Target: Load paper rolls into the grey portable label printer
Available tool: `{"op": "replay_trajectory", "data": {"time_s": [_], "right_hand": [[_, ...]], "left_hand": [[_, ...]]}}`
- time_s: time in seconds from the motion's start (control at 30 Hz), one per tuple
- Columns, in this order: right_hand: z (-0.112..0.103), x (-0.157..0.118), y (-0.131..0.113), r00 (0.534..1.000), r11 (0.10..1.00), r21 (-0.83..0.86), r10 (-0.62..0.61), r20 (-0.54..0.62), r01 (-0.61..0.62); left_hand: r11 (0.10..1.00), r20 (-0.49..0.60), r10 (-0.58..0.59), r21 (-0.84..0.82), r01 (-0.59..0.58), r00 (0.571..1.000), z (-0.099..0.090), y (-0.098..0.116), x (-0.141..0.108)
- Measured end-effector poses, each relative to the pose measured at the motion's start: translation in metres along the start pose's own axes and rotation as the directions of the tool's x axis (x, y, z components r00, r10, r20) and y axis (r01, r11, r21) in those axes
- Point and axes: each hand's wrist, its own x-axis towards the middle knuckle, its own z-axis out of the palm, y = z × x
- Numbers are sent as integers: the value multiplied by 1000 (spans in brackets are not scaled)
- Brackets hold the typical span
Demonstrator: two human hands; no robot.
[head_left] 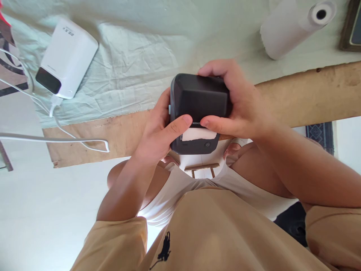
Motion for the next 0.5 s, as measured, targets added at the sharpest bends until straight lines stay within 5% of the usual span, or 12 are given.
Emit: {"op": "replay_trajectory", "data": {"time_s": [0.5], "right_hand": [[-1, -1, 8, 996, 993, 80, -81, -21, 82]], "left_hand": [[996, -11, 91, -21, -91, 996, 2, -4, 0]]}}
